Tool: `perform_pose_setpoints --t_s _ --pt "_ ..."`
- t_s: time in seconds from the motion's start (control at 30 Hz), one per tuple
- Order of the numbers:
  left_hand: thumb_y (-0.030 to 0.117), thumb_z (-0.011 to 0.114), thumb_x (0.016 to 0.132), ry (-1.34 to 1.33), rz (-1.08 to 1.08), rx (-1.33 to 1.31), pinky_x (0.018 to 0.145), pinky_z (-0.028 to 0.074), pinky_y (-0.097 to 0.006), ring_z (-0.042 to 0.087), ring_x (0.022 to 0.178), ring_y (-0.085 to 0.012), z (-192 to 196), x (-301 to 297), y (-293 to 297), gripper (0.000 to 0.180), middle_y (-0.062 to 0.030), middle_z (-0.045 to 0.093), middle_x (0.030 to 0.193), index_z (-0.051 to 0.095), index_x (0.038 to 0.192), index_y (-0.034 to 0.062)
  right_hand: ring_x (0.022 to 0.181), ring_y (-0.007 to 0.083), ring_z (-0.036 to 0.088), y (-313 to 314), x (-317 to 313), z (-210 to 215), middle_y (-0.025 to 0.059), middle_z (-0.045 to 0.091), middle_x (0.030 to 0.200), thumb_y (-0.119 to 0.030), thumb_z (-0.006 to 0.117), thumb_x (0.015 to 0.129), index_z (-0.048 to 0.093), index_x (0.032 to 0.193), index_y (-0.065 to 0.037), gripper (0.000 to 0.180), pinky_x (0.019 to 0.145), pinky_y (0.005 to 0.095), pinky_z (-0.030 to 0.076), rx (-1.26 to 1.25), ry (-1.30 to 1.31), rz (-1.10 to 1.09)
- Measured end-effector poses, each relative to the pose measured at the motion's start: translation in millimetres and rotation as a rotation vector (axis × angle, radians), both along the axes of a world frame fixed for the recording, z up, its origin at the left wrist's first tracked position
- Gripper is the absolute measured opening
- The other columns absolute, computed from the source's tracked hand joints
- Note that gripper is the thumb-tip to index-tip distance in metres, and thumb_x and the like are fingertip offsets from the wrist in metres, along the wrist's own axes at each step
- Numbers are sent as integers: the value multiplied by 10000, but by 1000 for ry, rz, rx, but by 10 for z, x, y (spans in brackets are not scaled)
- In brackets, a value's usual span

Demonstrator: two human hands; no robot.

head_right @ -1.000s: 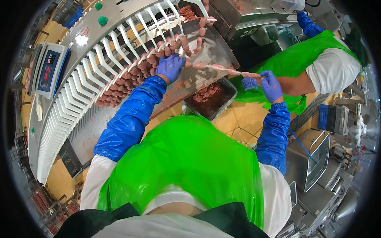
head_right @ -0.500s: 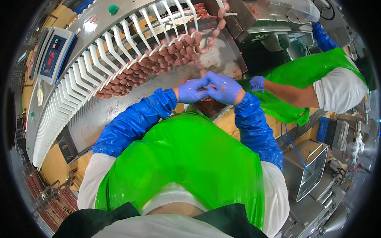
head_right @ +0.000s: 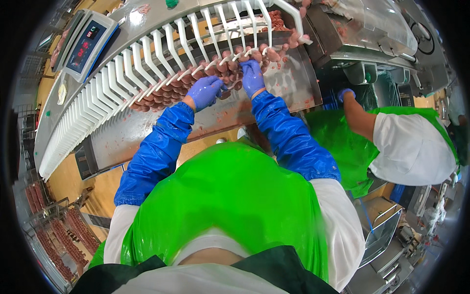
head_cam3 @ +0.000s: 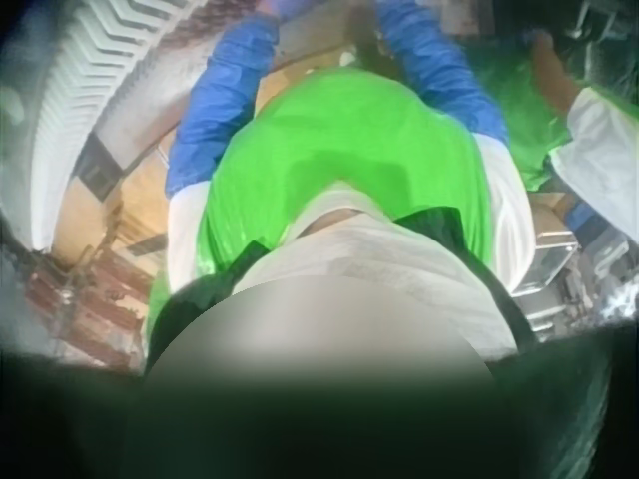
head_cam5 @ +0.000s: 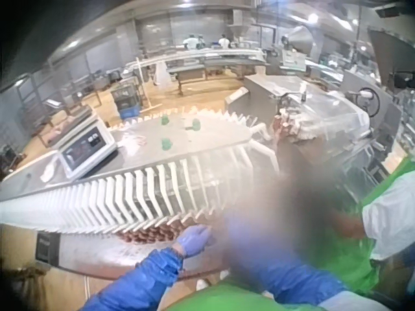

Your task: The person links small sausage segments by hand on a conveyor belt, forming continuous chains. They repeatedly pick up segments, twist them together, and place the linked sausages onto the moving belt.

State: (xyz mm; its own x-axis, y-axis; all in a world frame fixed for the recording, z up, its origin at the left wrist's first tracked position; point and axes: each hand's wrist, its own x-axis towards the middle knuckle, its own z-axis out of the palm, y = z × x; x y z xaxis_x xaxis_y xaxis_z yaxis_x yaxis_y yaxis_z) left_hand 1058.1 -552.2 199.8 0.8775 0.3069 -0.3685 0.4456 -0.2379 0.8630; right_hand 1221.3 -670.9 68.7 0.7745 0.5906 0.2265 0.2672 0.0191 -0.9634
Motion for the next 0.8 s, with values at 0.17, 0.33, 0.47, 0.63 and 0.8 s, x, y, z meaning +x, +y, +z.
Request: perform_pose_setpoints --t_s 0.17,0.33,0.47,0.63,0.8 --pt "299 481 960 27 -7 63 503 461 -305 573 569 -164 -149 214 5 330 -79 617 789 656 971 20 988 259 605 27 44 30 133 624 1071 -113 515 946 543 1168 -11 246 873 349 472 75 -22 -110" --pt "289 484 946 -38 -149 277 554 499 -339 623 644 -193 -207 283 77 310 -92 648 838 661 962 35 1051 207 590 -86 254 220 100 627 1128 -121 522 965 570 1212 4 281 940 332 446 -112 98 276" --pt "266 483 919 -187 -462 868 726 525 -398 663 804 -297 -179 416 71 285 -137 680 927 662 943 46 1040 185 597 -266 428 451 80 626 1174 -173 536 956 574 1238 -25 321 907 311 477 -79 297 587" --pt "341 545 843 131 -241 507 893 494 -437 637 1031 -372 -47 634 -60 417 -237 643 1157 661 1080 19 1094 269 602 -172 241 724 133 640 1171 -172 615 895 578 1219 -8 365 958 372 467 -176 -320 550" --pt "402 599 805 7 -155 579 912 498 -446 655 997 -367 27 499 -114 431 -227 677 1060 698 1049 61 868 407 605 -362 378 911 189 650 917 -224 556 913 611 1001 -13 235 790 438 480 -511 -624 581"
